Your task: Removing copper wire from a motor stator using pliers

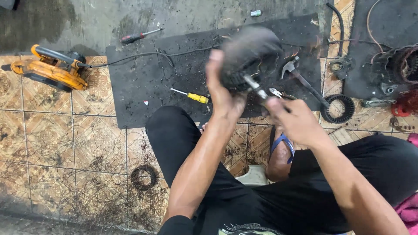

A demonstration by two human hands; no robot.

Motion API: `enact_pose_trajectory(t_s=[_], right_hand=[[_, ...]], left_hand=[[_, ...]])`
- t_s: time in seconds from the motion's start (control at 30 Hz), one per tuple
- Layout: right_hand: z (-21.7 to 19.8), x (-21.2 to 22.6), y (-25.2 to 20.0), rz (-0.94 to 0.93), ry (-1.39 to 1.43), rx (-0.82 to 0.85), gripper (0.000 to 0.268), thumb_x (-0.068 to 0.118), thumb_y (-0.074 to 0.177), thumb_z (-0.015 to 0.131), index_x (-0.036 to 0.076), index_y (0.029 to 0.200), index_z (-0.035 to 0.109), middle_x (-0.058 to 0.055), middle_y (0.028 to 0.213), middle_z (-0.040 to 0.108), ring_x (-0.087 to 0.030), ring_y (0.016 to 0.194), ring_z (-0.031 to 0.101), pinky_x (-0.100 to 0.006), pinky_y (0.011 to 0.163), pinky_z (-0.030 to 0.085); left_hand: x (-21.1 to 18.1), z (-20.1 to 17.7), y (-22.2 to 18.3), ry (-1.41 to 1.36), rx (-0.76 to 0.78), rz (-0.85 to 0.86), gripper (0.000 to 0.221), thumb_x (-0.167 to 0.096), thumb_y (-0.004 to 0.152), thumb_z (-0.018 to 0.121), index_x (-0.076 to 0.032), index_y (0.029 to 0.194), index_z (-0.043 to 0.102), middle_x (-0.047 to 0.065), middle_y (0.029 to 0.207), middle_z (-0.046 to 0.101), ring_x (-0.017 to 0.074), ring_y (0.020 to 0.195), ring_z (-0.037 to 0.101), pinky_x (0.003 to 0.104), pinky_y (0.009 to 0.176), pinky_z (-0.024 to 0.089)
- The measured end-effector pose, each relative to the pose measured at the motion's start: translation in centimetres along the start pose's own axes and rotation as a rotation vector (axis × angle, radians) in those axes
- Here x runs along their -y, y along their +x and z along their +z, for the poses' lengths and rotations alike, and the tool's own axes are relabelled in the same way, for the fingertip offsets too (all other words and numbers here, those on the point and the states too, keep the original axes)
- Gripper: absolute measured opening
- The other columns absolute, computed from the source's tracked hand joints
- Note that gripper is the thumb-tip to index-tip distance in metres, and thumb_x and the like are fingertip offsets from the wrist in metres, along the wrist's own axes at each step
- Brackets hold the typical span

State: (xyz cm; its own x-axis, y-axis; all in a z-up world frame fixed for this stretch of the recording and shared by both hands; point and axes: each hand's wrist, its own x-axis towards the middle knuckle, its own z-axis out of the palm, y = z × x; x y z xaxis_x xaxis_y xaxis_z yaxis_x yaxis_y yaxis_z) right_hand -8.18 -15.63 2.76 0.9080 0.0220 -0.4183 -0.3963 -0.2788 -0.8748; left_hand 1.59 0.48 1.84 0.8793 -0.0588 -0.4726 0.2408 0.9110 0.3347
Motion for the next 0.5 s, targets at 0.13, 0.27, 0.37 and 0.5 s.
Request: enact_pose_trajectory(t_s=[0.13,0.27,0.37,0.5], right_hand=[[-0.7,0.3,1.5,-0.026,0.039,0.037,0.066,0.046,0.108,0.054,0.01,0.052,0.053,-0.004,0.045,0.041,-0.013,0.046,0.046,-0.029,0.038,0.041],[-1.0,-0.2,1.6,0.029,0.569,0.158,0.057,0.039,0.106,0.056,0.003,0.063,0.047,-0.014,0.074,0.051,-0.014,0.057,0.044,-0.024,0.049,0.034],[-1.3,-0.4,1.0,-0.016,0.594,0.179,0.052,0.038,0.107,0.056,-0.005,0.077,0.058,-0.023,0.091,0.068,-0.012,0.059,0.048,-0.022,0.046,0.036],[-3.2,-0.6,0.2,-0.077,0.909,0.247,0.06,0.053,0.104,0.063,0.005,0.069,0.057,-0.026,0.101,0.068,-0.023,0.072,0.056,-0.029,0.056,0.041]], left_hand=[[-1.5,2.3,-0.5,-0.203,-0.219,-0.077,0.069,-0.071,0.068,0.076,-0.011,0.092,0.053,0.002,0.069,0.045,0.0321,0.072,0.061,0.056,0.064,0.057],[-0.4,-0.3,0.9,-0.183,0.26,0.04,0.042,-0.051,0.1,0.056,-0.011,0.112,0.063,-0.003,0.083,0.059,0.0115,0.073,0.061,0.03,0.069,0.053],[-0.6,-0.3,0.6,-0.154,0.307,0.083,0.038,-0.046,0.1,0.059,-0.009,0.107,0.065,-0.001,0.088,0.063,0.0125,0.079,0.063,0.03,0.075,0.053],[-1.3,-0.8,1.8,-0.319,0.276,-0.05,0.04,-0.057,0.098,0.056,-0.018,0.11,0.059,-0.01,0.064,0.05,0.0073,0.058,0.054,0.043,0.072,0.062]])
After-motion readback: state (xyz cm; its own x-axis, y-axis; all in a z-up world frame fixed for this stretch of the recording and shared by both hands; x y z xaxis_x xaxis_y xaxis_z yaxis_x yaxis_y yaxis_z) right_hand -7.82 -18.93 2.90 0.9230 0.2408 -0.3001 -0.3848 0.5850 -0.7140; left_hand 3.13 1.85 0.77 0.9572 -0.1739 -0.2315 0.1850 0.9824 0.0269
